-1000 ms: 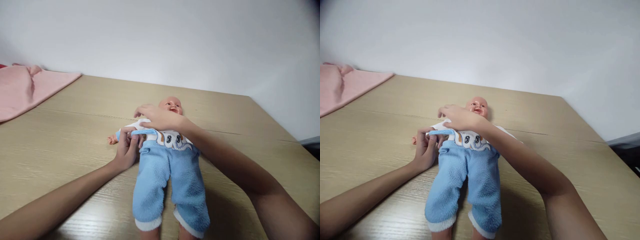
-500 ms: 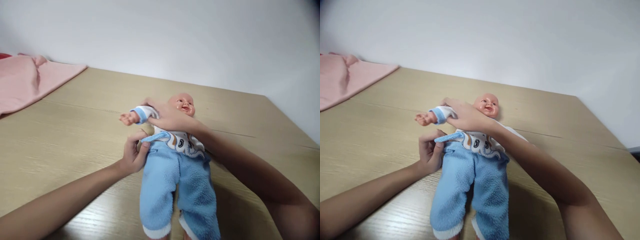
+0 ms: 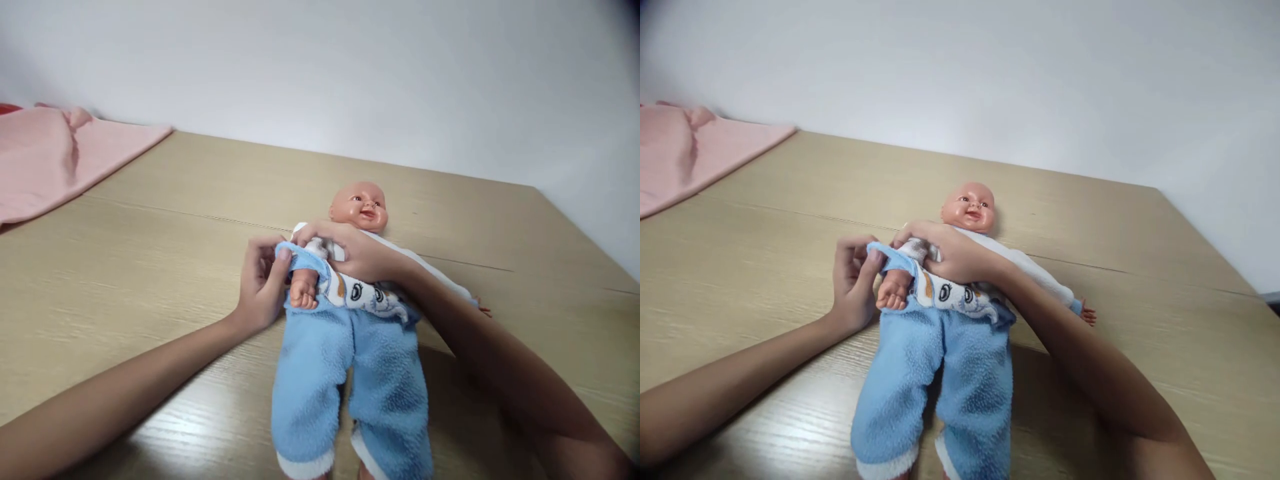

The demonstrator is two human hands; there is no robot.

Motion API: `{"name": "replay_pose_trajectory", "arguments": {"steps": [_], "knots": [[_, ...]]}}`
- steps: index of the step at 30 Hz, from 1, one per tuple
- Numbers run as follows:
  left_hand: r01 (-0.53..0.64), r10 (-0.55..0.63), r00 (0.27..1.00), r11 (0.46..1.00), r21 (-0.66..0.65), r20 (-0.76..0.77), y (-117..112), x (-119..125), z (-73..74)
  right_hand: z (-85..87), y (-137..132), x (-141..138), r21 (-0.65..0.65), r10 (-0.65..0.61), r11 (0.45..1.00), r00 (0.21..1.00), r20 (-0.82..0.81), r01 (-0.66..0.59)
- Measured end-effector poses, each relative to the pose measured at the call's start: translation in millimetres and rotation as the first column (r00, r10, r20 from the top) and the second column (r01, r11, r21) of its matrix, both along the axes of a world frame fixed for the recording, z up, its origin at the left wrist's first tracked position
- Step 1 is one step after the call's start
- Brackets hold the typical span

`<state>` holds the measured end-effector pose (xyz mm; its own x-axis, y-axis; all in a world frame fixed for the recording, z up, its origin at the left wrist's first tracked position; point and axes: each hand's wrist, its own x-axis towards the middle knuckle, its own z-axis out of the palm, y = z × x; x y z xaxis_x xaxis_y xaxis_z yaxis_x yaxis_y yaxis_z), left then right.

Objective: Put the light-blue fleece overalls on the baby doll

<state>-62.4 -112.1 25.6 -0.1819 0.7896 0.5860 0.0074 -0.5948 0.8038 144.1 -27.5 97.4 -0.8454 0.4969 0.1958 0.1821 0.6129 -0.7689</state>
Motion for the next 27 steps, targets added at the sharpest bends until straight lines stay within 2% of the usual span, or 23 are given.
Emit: {"name": "replay_pose_trajectory", "arguments": {"steps": [3, 6, 8, 10, 11, 13, 15, 17, 19, 21, 25, 27], "knots": [[0.057, -0.049, 0.998, 0.976, -0.212, 0.042, 11, -4, 8.0, 1.3, 2, 1, -0.09, 0.049, 0.995, 0.999, -0.024, -0.051], [0.098, -0.074, 0.993, 0.953, -0.288, 0.092, 21, -9, 8.5, 4.2, 3, 0, -0.26, 0.06, 0.962, 0.994, -0.096, -0.084], [0.115, -0.082, 0.991, 0.933, -0.341, 0.11, 27, -12, 5.8, 6.2, 0, -2, -0.446, -0.065, 0.895, 0.986, -0.156, -0.012], [0.145, -0.094, 0.986, 0.894, -0.423, 0.138, 31, -13, 3.3, 7.9, -6, -3, -0.521, -0.242, 0.838, 0.967, -0.082, 0.165], [0.169, -0.101, 0.981, 0.868, -0.466, 0.166, 33, -14, 2.9, 8.5, -9, -4, -0.476, -0.331, 0.831, 0.944, -0.005, 0.289], [0.226, -0.119, 0.967, 0.813, -0.536, 0.227, 35, -15, 4.5, 8.9, -17, -6, -0.217, -0.477, 0.843, 0.87, 0.123, 0.493], [0.271, -0.149, 0.956, 0.777, -0.569, 0.252, 36, -16, 9.1, 8.4, -25, -9, 0.048, -0.609, 0.792, 0.783, 0.127, 0.609], [0.284, -0.187, 0.957, 0.768, -0.574, 0.223, 36, -17, 14.7, 7.3, -30, -12, 0.164, -0.672, 0.739, 0.732, 0.11, 0.654], [0.289, -0.212, 0.957, 0.764, -0.578, 0.197, 37, -19, 18.4, 6.0, -31, -15, 0.163, -0.691, 0.723, 0.71, 0.135, 0.672], [0.305, -0.226, 0.952, 0.74, -0.599, 0.205, 40, -20, 18.4, 4.4, -28, -17, 0.127, -0.685, 0.729, 0.71, 0.167, 0.673], [0.381, -0.26, 0.924, 0.667, -0.64, 0.279, 54, -22, 8.1, -0.2, -19, -16, 0.07, -0.669, 0.741, 0.726, 0.16, 0.668], [0.408, -0.283, 0.913, 0.653, -0.637, 0.294, 63, -21, 1.0, -3.4, -16, -14, 0.04, -0.652, 0.757, 0.749, 0.119, 0.653]]}}
